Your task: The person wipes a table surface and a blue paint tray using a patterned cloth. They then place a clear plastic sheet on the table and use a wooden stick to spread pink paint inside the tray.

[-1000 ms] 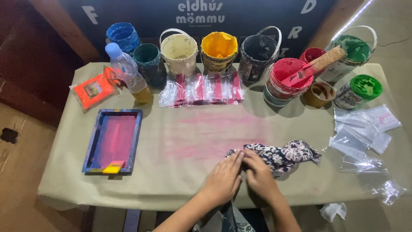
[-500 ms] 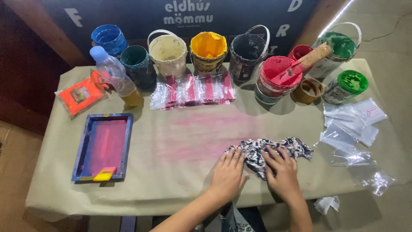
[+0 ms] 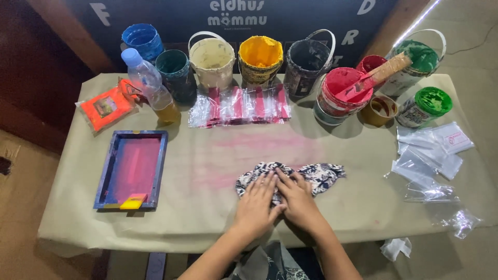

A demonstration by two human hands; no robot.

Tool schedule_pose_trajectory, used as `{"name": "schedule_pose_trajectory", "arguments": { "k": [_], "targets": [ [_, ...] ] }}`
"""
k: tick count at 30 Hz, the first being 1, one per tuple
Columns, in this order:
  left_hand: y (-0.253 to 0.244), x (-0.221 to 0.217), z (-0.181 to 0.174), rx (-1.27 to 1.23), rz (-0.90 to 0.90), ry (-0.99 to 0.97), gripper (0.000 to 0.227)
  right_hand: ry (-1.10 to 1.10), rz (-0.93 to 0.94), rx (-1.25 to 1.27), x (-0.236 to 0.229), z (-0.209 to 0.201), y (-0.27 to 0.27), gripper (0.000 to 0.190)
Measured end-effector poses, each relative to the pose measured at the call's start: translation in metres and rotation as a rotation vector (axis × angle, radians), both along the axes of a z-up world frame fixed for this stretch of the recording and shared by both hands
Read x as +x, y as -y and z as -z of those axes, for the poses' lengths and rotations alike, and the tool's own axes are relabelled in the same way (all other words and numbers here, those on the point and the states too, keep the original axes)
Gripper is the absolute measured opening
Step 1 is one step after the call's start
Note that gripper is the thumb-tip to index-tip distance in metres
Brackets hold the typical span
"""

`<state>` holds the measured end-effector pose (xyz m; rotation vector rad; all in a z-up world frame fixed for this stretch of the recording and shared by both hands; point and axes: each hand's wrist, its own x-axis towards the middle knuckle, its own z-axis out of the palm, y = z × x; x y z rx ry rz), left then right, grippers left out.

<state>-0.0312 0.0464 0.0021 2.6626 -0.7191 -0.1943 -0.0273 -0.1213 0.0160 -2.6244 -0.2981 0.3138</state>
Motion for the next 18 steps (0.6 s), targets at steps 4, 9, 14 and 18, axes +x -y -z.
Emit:
{"name": "schedule_pose_trajectory", "arguments": {
  "k": [4, 9, 14, 18],
  "targets": [
    [-0.027, -0.007, -0.015, 0.086, -0.072, -0.031, 0.078, -0.080, -0.054, -0.069, 0.001, -0.004, -0.031, 0.081],
    [-0.076, -0.014, -0.015, 0.097, -0.248, -0.083, 0.082, -0.058, -0.181, 0.125, 0.003, -0.012, -0.073, 0.069],
    [-0.124, -0.021, -0.020, 0.175, -0.458, -0.174, 0.082, 0.002, -0.438, 0.373, 0.012, -0.007, -0.105, 0.057],
    [-0.159, -0.027, 0.010, 0.250, -0.596, 0.239, 0.066, -0.173, -0.594, 0.644, 0.018, -0.019, -0.132, 0.061]
  ]
}}
